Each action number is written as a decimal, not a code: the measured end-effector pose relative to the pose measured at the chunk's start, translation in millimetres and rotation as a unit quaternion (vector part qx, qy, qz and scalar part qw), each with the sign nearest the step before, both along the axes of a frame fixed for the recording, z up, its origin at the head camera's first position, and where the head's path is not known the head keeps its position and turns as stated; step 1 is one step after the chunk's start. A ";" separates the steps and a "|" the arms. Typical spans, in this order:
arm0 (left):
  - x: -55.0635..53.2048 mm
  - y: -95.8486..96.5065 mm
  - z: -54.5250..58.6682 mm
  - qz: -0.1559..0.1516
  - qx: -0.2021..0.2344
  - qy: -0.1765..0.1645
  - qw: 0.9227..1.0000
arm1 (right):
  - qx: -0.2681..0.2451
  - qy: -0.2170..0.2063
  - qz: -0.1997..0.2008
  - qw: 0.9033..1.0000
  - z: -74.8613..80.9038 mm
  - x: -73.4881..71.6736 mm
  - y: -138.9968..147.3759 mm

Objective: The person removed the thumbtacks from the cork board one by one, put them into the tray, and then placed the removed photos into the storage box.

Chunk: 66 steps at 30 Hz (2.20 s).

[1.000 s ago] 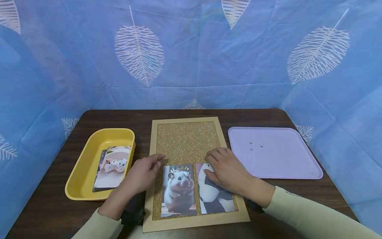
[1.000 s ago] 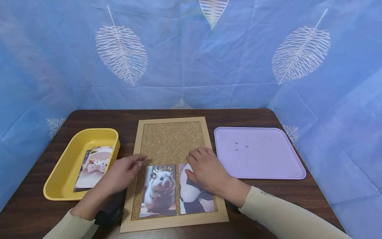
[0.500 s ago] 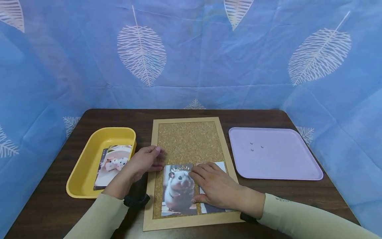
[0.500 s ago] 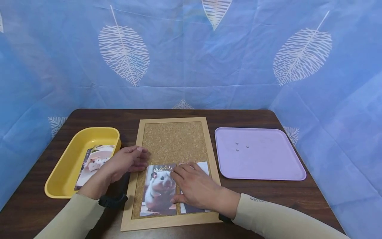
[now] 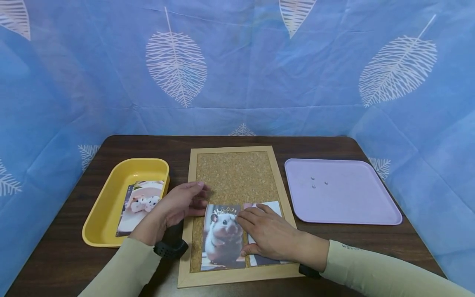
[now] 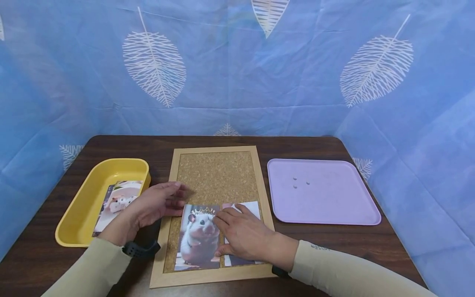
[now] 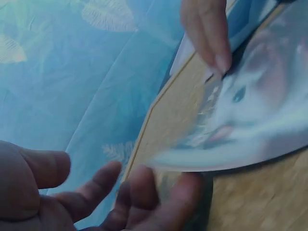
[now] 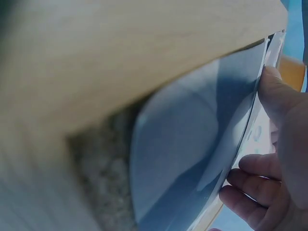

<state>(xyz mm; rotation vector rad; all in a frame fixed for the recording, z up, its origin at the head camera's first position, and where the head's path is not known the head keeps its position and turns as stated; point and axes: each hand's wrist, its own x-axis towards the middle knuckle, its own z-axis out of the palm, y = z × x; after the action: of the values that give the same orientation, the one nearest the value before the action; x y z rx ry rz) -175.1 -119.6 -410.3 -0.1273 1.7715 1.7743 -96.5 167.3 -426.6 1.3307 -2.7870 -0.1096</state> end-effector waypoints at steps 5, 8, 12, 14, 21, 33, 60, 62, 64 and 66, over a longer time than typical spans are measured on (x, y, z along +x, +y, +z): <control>12.2 3.5 -5.5 -0.013 0.008 0.034 0.999 | -0.005 -0.007 0.000 1.000 -1.1 0.2 -0.5; 20.2 -0.2 -10.7 -0.038 0.011 0.051 0.998 | -0.007 -0.006 0.001 1.000 -1.9 -0.3 -1.2; 28.5 -9.5 -16.7 -0.087 0.035 0.060 0.994 | -0.003 0.000 0.003 1.000 -2.4 -0.8 -1.6; 31.7 -13.4 -18.6 -0.109 0.050 0.063 0.991 | -0.002 0.001 0.002 1.000 -2.2 -0.8 -1.7; 38.1 -15.9 -22.4 -0.129 0.048 0.065 0.988 | -0.002 -0.002 0.000 1.000 -1.6 -0.6 -1.8; 43.1 -6.0 -28.2 -0.100 -0.038 0.129 0.986 | -0.006 0.003 0.001 1.000 -0.6 -1.4 -2.2; 39.0 -66.6 37.0 -0.008 -0.062 0.182 0.981 | -0.050 0.012 -0.016 0.999 -1.4 0.6 50.7; 36.0 -81.2 46.4 -0.008 -0.080 0.192 0.978 | -0.049 0.008 -0.015 0.999 -2.8 0.8 52.3; 30.0 -99.7 54.2 -0.007 -0.100 0.208 0.973 | -0.049 0.005 -0.016 0.999 -4.1 0.9 53.3; 21.8 -122.1 60.9 -0.009 -0.117 0.217 0.969 | -0.050 0.000 -0.018 0.999 -5.1 1.3 53.8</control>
<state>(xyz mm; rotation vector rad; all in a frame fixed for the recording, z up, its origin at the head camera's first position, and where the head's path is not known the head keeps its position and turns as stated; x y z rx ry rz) -153.3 -241.7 -349.3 0.1981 2.2809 1.6617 -95.2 221.0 -431.7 1.2578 -2.7767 0.0272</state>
